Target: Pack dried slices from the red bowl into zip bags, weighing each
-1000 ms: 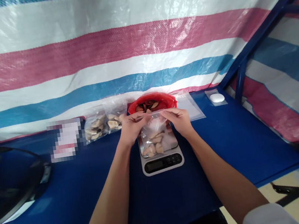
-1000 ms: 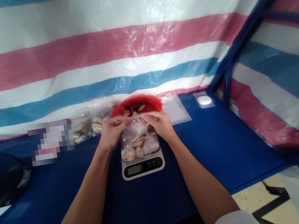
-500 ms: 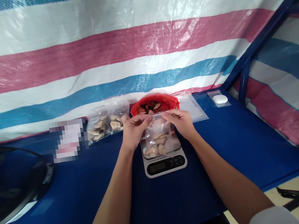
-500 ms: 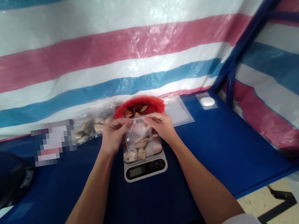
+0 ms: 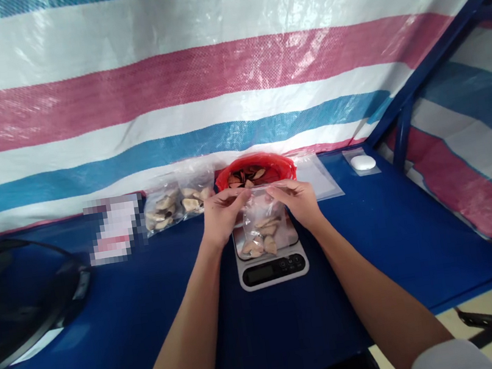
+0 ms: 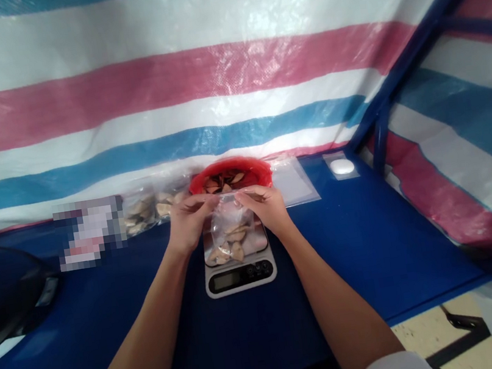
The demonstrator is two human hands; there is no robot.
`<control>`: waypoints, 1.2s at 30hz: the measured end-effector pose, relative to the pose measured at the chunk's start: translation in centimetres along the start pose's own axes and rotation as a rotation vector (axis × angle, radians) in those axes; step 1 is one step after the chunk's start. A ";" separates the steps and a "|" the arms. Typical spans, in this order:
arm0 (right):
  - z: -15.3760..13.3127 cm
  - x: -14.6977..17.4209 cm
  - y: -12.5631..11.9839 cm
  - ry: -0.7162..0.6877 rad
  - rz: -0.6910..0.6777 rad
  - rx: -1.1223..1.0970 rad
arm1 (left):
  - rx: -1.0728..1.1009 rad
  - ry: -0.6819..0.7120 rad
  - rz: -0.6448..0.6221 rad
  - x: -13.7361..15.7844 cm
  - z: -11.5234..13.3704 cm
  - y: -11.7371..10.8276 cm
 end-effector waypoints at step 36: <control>-0.4 0.2 0.3 0.041 -0.008 -0.043 | -0.029 0.013 -0.072 0.4 0.6 0.2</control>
Point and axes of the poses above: each hand's wrist, its own x-axis away from the middle knuckle, its own y-axis out of the palm, z = x × y, the point moved 5 cm from there along -x, towards the middle knuckle, and after that the axes turned 15 degrees about -y, right-handed, at the moved point
